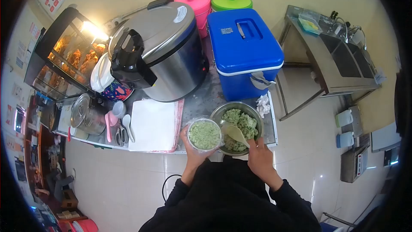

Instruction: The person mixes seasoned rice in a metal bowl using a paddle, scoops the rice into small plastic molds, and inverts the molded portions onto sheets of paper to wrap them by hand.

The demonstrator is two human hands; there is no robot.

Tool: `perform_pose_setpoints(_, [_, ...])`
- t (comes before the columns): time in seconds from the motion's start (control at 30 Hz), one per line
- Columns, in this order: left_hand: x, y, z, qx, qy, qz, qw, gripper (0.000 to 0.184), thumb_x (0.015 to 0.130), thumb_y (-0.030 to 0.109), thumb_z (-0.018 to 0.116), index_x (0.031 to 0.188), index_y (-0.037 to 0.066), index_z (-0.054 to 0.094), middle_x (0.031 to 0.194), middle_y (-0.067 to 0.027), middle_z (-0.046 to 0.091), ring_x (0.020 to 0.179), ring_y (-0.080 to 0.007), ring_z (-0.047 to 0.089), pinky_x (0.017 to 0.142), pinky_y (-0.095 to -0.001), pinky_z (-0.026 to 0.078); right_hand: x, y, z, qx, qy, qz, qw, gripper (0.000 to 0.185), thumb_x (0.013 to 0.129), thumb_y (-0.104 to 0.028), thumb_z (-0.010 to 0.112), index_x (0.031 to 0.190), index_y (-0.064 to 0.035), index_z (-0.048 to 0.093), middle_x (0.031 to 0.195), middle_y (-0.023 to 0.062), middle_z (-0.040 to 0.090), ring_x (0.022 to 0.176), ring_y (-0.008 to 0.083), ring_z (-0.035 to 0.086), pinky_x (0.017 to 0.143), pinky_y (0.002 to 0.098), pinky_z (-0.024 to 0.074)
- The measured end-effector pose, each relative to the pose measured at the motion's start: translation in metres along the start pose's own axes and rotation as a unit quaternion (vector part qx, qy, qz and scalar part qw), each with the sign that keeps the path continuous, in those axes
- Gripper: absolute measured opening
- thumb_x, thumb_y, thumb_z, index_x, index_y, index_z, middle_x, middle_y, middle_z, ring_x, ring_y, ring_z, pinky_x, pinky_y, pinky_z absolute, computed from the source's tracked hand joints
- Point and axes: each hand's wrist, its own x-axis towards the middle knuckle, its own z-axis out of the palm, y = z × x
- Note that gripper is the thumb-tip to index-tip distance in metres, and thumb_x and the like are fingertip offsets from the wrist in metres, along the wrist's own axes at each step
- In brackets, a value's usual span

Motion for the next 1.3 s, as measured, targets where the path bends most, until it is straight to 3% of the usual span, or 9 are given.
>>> perform_pose_setpoints(0.27, [-0.003, -0.027, -0.033, -0.081, -0.019, -0.026, 0.996, 0.117, 0.052, 0.022, 0.097, 0.140, 0.001, 0.023, 0.132, -0.0141, 0.043, 0.123, -0.0259, 0.048, 0.105, -0.0406, 0.041, 0.008, -0.050, -0.019, -0.081, 0.015, 0.054, 0.995, 0.036, 0.088, -0.009, 0.061, 0.123, -0.0076, 0.055, 0.104, 0.0185, 0.053, 0.109, 0.0351, 0.055, 0.086, 0.0474, 0.0490])
perform_pose_setpoints(0.37, [-0.023, -0.057, -0.060, -0.232, -0.080, -0.170, 0.954, 0.121, 0.052, 0.027, 0.097, 0.142, 0.002, 0.021, 0.136, -0.0147, 0.041, 0.128, -0.0263, 0.045, 0.107, -0.0417, 0.039, 0.033, -0.068, 0.015, 0.352, -0.007, 0.021, 0.936, 0.036, 0.098, -0.029, 0.052, 0.130, -0.0111, 0.055, 0.120, 0.0187, 0.056, 0.119, 0.0326, 0.053, 0.099, 0.0491, 0.0434])
perform_pose_setpoints(0.47, [-0.012, -0.034, -0.086, -0.296, -0.103, -0.201, 0.928, 0.124, 0.054, 0.038, 0.096, 0.146, 0.002, 0.019, 0.141, -0.0162, 0.040, 0.136, -0.0291, 0.038, 0.113, -0.0503, 0.030, 0.057, -0.119, 0.083, 0.824, -0.222, 0.182, 0.488, 0.047, 0.102, -0.045, 0.040, 0.135, -0.0144, 0.054, 0.136, 0.0156, 0.055, 0.123, 0.0307, 0.054, 0.105, 0.0491, 0.0413])
perform_pose_setpoints(0.6, [0.036, -0.026, -0.154, 0.204, -0.092, 0.028, 0.974, 0.118, 0.061, 0.053, 0.087, 0.151, 0.008, 0.025, 0.144, -0.0172, 0.042, 0.143, -0.0321, 0.029, 0.114, -0.0624, 0.012, 0.094, -0.189, 0.114, 0.903, -0.297, 0.178, 0.255, 0.053, 0.100, -0.045, 0.042, 0.138, -0.0101, 0.052, 0.142, 0.0118, 0.051, 0.127, 0.0298, 0.052, 0.105, 0.0421, 0.0442])
perform_pose_setpoints(0.7, [0.047, -0.054, -0.228, 0.263, -0.111, -0.079, 0.955, 0.088, 0.078, 0.052, 0.072, 0.147, 0.012, 0.035, 0.144, -0.0124, 0.044, 0.140, -0.0338, 0.031, 0.111, -0.0701, 0.005, 0.146, -0.223, 0.153, 0.842, -0.263, 0.181, 0.435, 0.051, 0.100, -0.045, 0.043, 0.133, -0.0086, 0.055, 0.140, 0.0103, 0.052, 0.124, 0.0283, 0.053, 0.103, 0.0412, 0.0440])
perform_pose_setpoints(0.8, [0.020, -0.126, -0.281, 0.453, -0.162, -0.115, 0.869, 0.059, 0.091, 0.045, 0.061, 0.140, 0.016, 0.046, 0.145, -0.0075, 0.044, 0.138, -0.0318, 0.034, 0.107, -0.0749, 0.007, 0.193, -0.264, 0.180, 0.641, -0.119, 0.003, 0.758, 0.042, 0.094, -0.039, 0.059, 0.124, -0.0085, 0.058, 0.125, 0.0110, 0.058, 0.115, 0.0264, 0.055, 0.098, 0.0405, 0.0446])
perform_pose_setpoints(0.87, [0.009, -0.140, -0.295, 0.528, -0.144, -0.081, 0.833, 0.055, 0.089, 0.050, 0.060, 0.132, 0.016, 0.054, 0.145, -0.0069, 0.045, 0.137, -0.0285, 0.037, 0.103, -0.0789, 0.009, 0.201, -0.288, 0.197, 0.437, -0.036, -0.171, 0.882, 0.042, 0.088, -0.030, 0.066, 0.123, -0.0084, 0.057, 0.121, 0.0142, 0.056, 0.114, 0.0308, 0.053, 0.098, 0.0414, 0.0434])
perform_pose_setpoints(1.03, [0.009, -0.131, -0.301, 0.503, -0.114, -0.063, 0.855, 0.066, 0.083, 0.056, 0.064, 0.131, 0.012, 0.055, 0.143, -0.0073, 0.047, 0.134, -0.0275, 0.042, 0.103, -0.0789, 0.007, 0.191, -0.308, 0.227, 0.159, 0.015, -0.345, 0.925, 0.055, 0.072, -0.025, 0.079, 0.122, -0.0141, 0.059, 0.127, 0.0188, 0.046, 0.116, 0.0408, 0.045, 0.099, 0.0490, 0.0405])
perform_pose_setpoints(1.3, [0.005, -0.113, -0.296, 0.495, -0.135, -0.029, 0.858, 0.058, 0.088, 0.054, 0.059, 0.128, 0.012, 0.058, 0.145, -0.0068, 0.046, 0.136, -0.0274, 0.040, 0.104, -0.0795, 0.001, 0.178, -0.296, 0.218, 0.136, -0.115, -0.173, 0.969, 0.086, 0.063, -0.032, 0.087, 0.136, -0.0176, 0.044, 0.135, 0.0174, 0.041, 0.120, 0.0410, 0.043, 0.100, 0.0501, 0.0394])
